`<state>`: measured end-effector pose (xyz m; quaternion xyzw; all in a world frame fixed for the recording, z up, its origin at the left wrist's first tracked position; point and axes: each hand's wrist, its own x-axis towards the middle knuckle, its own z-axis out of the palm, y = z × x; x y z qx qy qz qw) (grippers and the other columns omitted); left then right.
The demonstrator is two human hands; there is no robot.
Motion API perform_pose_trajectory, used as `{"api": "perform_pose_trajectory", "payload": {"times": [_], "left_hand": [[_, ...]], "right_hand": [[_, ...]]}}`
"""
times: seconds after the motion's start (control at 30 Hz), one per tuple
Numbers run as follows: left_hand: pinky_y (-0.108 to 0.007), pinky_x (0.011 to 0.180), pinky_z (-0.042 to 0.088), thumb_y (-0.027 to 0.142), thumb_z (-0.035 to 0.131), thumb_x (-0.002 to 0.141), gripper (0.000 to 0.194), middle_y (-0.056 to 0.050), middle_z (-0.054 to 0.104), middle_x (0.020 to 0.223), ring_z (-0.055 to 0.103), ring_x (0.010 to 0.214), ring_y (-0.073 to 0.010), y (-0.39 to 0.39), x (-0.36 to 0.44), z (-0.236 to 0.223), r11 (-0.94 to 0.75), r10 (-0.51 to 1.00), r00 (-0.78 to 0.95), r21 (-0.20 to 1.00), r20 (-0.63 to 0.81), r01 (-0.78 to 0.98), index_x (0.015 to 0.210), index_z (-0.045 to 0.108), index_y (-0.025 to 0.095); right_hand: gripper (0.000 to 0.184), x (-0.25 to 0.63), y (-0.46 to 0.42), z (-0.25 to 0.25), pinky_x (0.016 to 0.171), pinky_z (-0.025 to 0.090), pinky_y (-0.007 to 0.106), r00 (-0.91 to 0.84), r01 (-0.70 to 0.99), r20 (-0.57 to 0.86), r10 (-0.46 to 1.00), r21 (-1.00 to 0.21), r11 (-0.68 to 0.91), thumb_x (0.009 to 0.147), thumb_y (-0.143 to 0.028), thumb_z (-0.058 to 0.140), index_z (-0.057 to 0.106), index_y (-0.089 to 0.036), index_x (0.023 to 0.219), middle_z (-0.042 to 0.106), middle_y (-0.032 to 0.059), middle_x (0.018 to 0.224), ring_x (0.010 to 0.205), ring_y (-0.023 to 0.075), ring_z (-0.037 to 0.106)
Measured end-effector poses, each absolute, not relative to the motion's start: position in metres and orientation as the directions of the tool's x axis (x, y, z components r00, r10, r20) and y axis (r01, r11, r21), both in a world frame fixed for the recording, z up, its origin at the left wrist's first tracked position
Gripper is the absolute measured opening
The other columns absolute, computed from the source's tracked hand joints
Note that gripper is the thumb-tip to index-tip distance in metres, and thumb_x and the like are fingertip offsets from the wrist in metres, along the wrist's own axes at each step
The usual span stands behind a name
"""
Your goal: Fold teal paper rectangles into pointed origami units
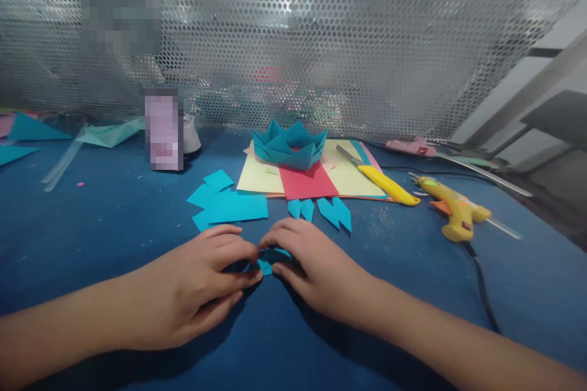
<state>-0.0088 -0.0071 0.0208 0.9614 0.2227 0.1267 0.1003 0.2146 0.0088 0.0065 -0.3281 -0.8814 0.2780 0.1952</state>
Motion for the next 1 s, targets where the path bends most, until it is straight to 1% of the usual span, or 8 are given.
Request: {"api": "perform_pose_trajectory", "payload": {"times": [0.13,0.33,0.4,0.53,0.63,0.77,0.87,1.0], "left_hand": [[-0.037,0.076,0.041,0.015,0.042,0.092,0.023,-0.005,0.055,0.079,0.050,0.074,-0.0183,-0.011,-0.008,0.015,-0.891,0.453,0.862,0.154,0.226,0.428,0.086,0.064,0.014],[-0.037,0.076,0.040,0.015,0.043,0.093,0.021,-0.006,0.058,0.087,0.050,0.079,-0.0204,-0.009,-0.007,0.000,-0.907,0.418,0.881,0.049,0.220,0.418,0.105,0.059,0.014],[-0.037,0.076,0.040,0.015,0.043,0.093,0.021,-0.005,0.057,0.087,0.049,0.078,-0.0200,-0.009,-0.007,-0.001,-0.913,0.404,0.888,0.033,0.219,0.407,0.107,0.059,0.014],[-0.036,0.074,0.040,0.014,0.045,0.092,0.019,-0.004,0.056,0.083,0.048,0.076,-0.0197,-0.009,-0.006,0.000,-0.919,0.383,0.894,-0.004,0.231,0.395,0.105,0.059,0.013],[-0.036,0.073,0.041,0.013,0.045,0.091,0.018,-0.005,0.056,0.084,0.049,0.076,-0.0200,-0.011,-0.006,0.002,-0.914,0.398,0.891,0.012,0.219,0.405,0.103,0.059,0.013],[-0.037,0.073,0.043,0.009,0.045,0.088,0.020,-0.008,0.057,0.088,0.051,0.079,-0.0217,-0.018,-0.004,0.004,-0.867,0.497,0.841,0.083,0.216,0.491,0.103,0.058,0.013],[-0.038,0.073,0.045,0.005,0.044,0.085,0.022,-0.009,0.058,0.090,0.053,0.081,-0.0231,-0.023,-0.002,0.006,-0.831,0.554,0.804,0.073,0.215,0.552,0.100,0.058,0.012],[-0.039,0.072,0.047,0.005,0.046,0.082,0.020,-0.010,0.058,0.091,0.054,0.082,-0.0235,-0.026,-0.002,0.008,-0.822,0.568,0.806,0.059,0.170,0.566,0.095,0.059,0.012]], "right_hand": [[0.028,0.215,0.007,0.009,0.092,0.039,0.035,-0.732,0.479,0.164,0.662,-0.567,0.670,0.086,-0.007,0.053,0.056,-0.018,0.112,0.062,0.0062,0.110,0.103,0.0187,0.052],[0.025,0.216,0.009,0.011,0.087,0.041,0.033,-0.714,0.510,0.130,0.688,-0.578,0.638,0.083,-0.009,0.057,0.062,-0.017,0.106,0.062,0.0064,0.102,0.098,0.0193,0.053],[0.020,0.217,0.011,0.010,0.085,0.042,0.033,-0.705,0.513,0.128,0.697,-0.586,0.627,0.083,-0.013,0.060,0.064,-0.017,0.102,0.063,0.0057,0.096,0.094,0.0190,0.054],[0.006,0.215,0.012,0.009,0.072,0.042,0.029,-0.682,0.548,0.110,0.723,-0.578,0.605,0.085,-0.017,0.059,0.065,-0.017,0.086,0.063,0.0023,0.078,0.076,0.0156,0.055],[0.007,0.213,0.011,0.009,0.064,0.040,0.026,-0.668,0.572,0.108,0.736,-0.559,0.601,0.082,-0.012,0.057,0.062,-0.017,0.080,0.060,0.0004,0.072,0.068,0.0135,0.053],[0.009,0.212,0.009,0.009,0.064,0.040,0.025,-0.670,0.573,0.122,0.732,-0.542,0.615,0.081,-0.010,0.056,0.059,-0.017,0.078,0.059,0.0004,0.073,0.068,0.0132,0.052],[0.009,0.212,0.008,0.008,0.066,0.041,0.025,-0.681,0.555,0.154,0.716,-0.529,0.642,0.082,-0.010,0.056,0.059,-0.018,0.079,0.059,0.0012,0.075,0.071,0.0138,0.053],[0.010,0.213,0.006,0.006,0.067,0.042,0.025,-0.691,0.539,0.181,0.700,-0.516,0.666,0.086,-0.012,0.054,0.061,-0.017,0.081,0.060,0.0022,0.077,0.072,0.0139,0.054]]}}
